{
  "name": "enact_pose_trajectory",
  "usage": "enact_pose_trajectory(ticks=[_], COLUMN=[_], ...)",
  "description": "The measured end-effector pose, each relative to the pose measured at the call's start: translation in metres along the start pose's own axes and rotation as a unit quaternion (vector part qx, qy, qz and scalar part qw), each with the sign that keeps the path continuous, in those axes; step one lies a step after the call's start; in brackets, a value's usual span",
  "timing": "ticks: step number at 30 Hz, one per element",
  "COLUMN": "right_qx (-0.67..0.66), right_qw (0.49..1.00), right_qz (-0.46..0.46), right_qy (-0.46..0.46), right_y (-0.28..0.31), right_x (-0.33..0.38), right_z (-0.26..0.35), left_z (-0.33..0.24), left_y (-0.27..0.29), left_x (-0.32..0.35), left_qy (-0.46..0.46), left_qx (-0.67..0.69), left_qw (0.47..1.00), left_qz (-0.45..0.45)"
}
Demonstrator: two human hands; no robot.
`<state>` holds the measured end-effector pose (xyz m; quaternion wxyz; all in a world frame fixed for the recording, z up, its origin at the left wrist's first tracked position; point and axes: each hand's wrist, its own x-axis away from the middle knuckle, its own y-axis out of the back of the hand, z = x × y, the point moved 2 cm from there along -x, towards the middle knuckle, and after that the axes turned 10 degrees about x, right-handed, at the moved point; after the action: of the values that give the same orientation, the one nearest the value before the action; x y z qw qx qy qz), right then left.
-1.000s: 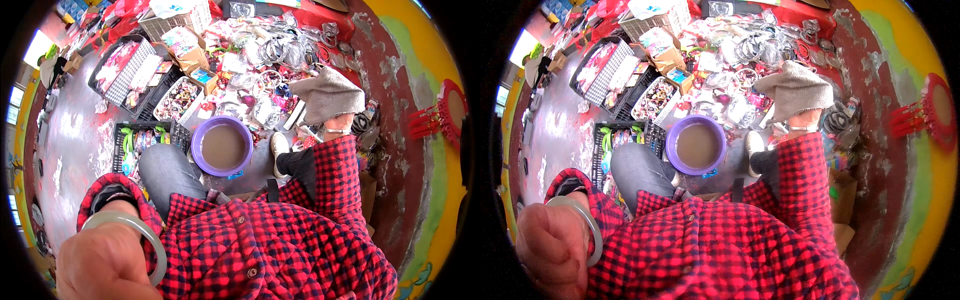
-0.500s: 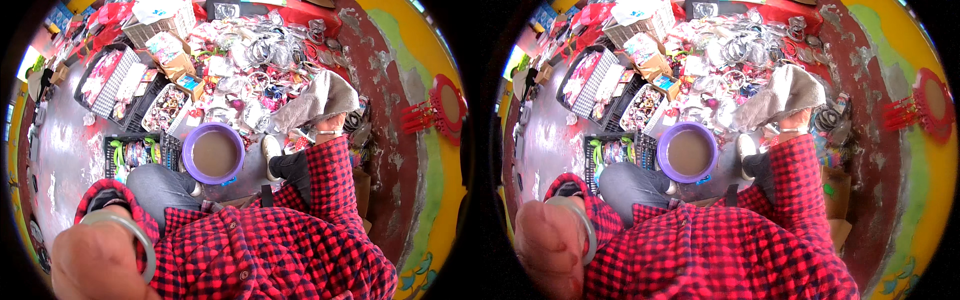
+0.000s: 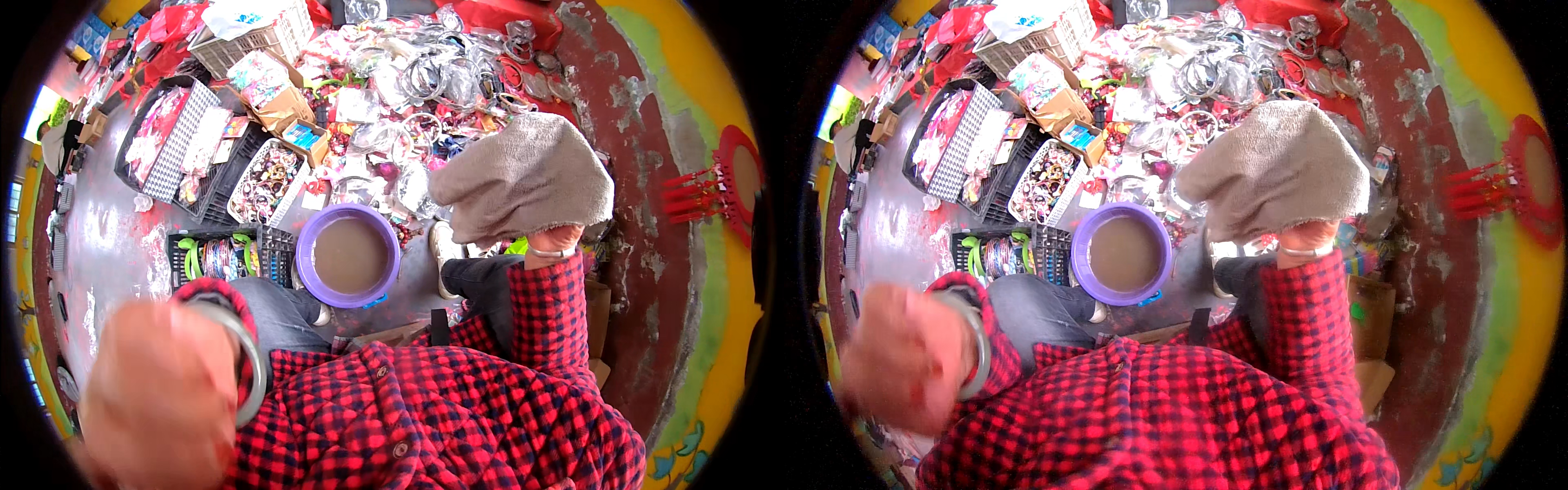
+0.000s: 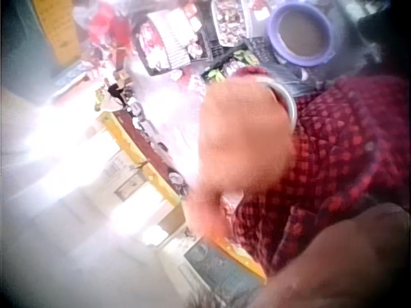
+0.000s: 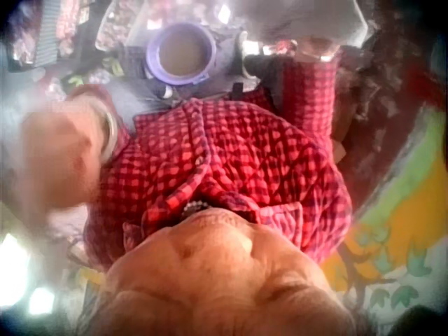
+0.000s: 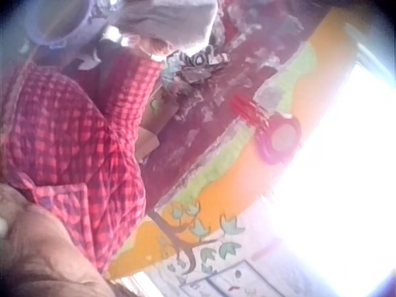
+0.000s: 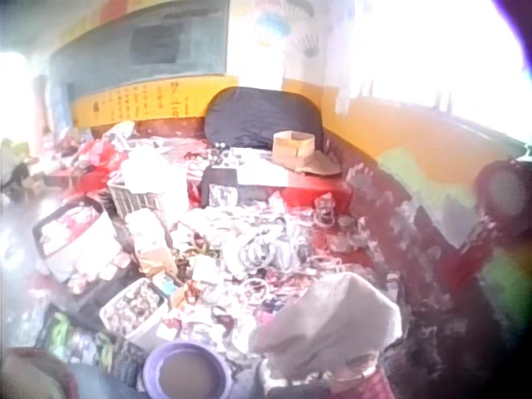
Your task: The person sits on a low stool and sorts through various hair accessories in a cluttered room. They pick up a plastic bag containing hair ties, remove the ties, and place them into a black crate filled with other colorful hair accessories.
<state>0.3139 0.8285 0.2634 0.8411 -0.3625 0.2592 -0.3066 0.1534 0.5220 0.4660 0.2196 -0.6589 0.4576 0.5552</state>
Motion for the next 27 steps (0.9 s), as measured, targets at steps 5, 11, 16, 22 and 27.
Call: enact_pose_trajectory(ticks=[5, 11, 16, 22, 27], right_qx=[-0.021, 0.030, 0.061, 0.108, 0.119], right_qw=[0.999, 0.938, 0.988, 0.983, 0.977], right_qz=[0.032, -0.337, -0.093, -0.073, -0.083], right_qy=[-0.013, -0.080, -0.111, -0.129, -0.159], right_y=[0.010, -0.039, -0.008, 0.011, 0.028], right_x=[-0.002, -0.011, 0.000, 0.005, 0.009], right_z=[0.005, -0.001, -0.001, -0.012, -0.027], left_z=[0.139, 0.324, 0.353, 0.369, 0.389], left_y=[-0.006, 0.004, 0.007, 0.015, 0.014], left_x=[0.053, 0.291, 0.440, 0.510, 0.527], left_qy=[0.350, 0.678, 0.535, 0.827, 0.848], left_qx=[0.047, -0.002, -0.362, -0.297, -0.271], left_qw=[0.913, 0.733, 0.516, 0.426, 0.425], left_qz=[-0.204, -0.058, 0.563, 0.215, 0.163])
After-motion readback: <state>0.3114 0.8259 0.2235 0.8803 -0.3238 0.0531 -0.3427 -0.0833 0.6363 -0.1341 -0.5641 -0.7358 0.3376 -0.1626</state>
